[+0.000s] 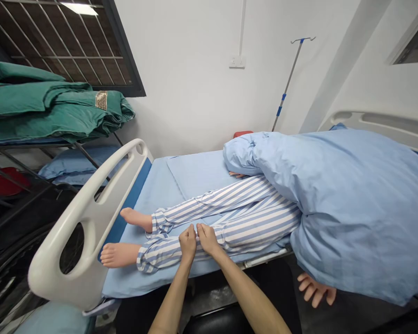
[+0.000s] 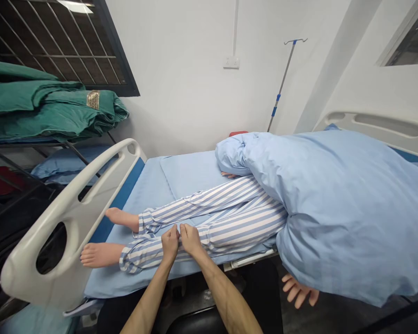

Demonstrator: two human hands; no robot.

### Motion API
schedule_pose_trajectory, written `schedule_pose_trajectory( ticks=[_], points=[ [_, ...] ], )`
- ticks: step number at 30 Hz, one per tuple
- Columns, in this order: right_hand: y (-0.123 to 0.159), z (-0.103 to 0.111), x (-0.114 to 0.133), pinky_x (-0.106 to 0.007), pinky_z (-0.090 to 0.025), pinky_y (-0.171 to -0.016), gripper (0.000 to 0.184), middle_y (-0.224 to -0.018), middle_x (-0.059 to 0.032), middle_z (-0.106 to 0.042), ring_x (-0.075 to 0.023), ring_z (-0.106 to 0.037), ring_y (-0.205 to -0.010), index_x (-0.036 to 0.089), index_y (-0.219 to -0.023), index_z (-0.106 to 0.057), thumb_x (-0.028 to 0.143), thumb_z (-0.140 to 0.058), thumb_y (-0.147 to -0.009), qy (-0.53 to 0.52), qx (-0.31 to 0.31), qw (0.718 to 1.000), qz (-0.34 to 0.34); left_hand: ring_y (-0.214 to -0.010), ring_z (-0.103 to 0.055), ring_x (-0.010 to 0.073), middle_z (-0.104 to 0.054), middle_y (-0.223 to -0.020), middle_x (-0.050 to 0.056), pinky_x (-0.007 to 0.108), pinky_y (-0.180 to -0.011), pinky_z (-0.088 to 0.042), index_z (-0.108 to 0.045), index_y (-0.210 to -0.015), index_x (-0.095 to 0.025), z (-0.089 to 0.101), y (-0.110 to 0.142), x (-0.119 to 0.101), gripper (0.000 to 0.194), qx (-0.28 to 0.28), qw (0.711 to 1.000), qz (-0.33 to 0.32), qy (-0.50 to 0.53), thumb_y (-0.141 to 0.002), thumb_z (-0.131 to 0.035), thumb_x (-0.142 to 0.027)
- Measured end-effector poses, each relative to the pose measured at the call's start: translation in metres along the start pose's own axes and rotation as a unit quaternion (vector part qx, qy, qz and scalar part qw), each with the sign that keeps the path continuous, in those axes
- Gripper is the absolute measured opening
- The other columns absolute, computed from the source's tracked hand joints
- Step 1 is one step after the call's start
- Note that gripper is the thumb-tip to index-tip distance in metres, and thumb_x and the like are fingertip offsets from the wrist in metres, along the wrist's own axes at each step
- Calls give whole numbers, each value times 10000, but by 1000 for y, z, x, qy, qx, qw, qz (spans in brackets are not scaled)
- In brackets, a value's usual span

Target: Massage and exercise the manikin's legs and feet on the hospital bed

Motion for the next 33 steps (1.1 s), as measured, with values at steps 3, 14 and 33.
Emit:
schedule_pose_trajectory(
  ticks=[3,14,33],
  points=[
    [1,15,-3,-301,-287,-536,474,-536,2,-473,-146,-414,-524,245,-610,-395,506,-263,-983,-6,-25,1000,0,-503,-315,115,-310,-458,-34,268,-531,-265,-308,-469,-228,-3,7,-6,441,-22,999,-2,-39,-823,-408,-472],
    [1,40,-30,-312,-327,-582,449,-557,-4,-458,-170,-454,-558,255,-614,-372,498,-249,-971,-5,-22,999,-39,-492,-351,116,-352,-454,-32,259,-532,-321,-343,-460,-225,-42,10,-16,466,9,999,32,34,-833,-396,-500],
    [8,129,-41,-295,-297,-585,399,-584,-13,-500,-162,-456,-568,237,-641,-397,390,-263,-984,76,-88,992,-47,-496,-352,114,-349,-457,-25,262,-536,-286,-341,-460,-220,-114,33,-49,450,63,997,-19,-42,-829,-382,-476]
  ],
)
Point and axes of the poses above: each hand's wrist, its own y-axis away from the middle knuckle, its own z-axis out of the back of the hand, x = y × z, the point moved 10 cm from there along -y, towards the middle knuckle
